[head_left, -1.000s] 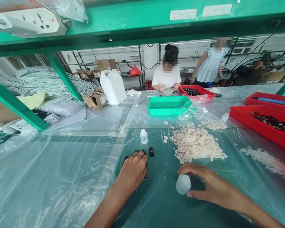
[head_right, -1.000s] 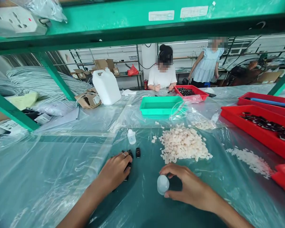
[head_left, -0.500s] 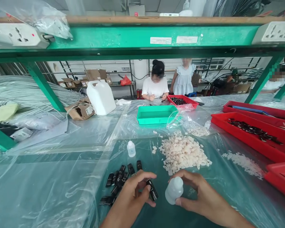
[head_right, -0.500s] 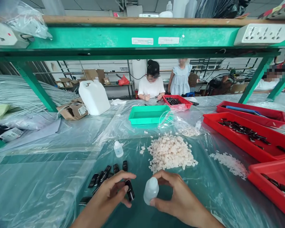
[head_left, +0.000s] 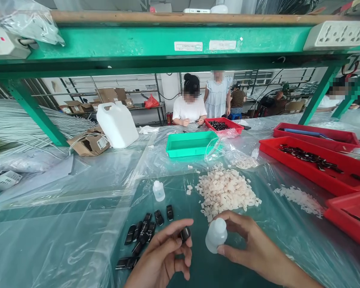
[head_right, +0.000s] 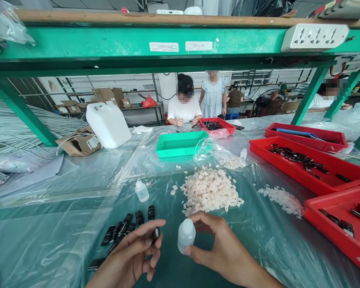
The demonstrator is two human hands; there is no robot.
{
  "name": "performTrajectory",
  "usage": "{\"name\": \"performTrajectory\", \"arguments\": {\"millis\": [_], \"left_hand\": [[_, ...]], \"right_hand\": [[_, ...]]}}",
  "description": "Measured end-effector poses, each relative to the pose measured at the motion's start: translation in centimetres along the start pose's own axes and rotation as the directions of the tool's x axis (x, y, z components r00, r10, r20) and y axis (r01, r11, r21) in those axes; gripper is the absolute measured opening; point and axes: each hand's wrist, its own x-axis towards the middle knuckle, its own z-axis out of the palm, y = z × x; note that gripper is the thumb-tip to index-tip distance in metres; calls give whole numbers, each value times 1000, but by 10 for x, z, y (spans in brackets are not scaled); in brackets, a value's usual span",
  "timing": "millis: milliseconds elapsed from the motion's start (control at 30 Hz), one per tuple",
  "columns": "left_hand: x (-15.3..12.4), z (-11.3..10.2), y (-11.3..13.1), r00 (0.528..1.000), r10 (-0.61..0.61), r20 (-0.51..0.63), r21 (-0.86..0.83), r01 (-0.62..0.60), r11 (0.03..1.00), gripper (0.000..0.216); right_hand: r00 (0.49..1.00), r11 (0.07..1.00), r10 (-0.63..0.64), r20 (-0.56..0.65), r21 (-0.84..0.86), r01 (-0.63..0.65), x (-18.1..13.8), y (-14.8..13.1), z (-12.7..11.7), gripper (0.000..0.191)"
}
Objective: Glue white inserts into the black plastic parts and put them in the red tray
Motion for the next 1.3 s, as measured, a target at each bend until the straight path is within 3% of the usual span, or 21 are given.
{"name": "performTrajectory", "arguments": {"millis": [333,433,600,767,933,1300], "left_hand": [[-5,10,-9,976,204,-79,216,-183,959,42],[-10,9,-14,953,272,-131,325,-218,920,34],[-17,10,-18,880,437,-186,577,-262,774,15],[-17,12,-18,867,473,-160,590,-300,750,3],[-17,11,-21,830,549,-94,620,-382,685,14],[-17,9,-24,837,541,-85,657,-362,662,14]], "right_hand": [[996,996,-86,-3,-17,86,-9,-2,3,29],[984,973,-173,-31,-158,166,-12,-2,4,33],[956,874,-290,-44,-419,246,-15,2,2,46],[927,795,-373,46,-500,345,-19,0,-1,46],[897,688,-439,43,-627,367,-23,0,-3,42],[845,595,-535,28,-697,400,-34,-6,-8,53]]}}
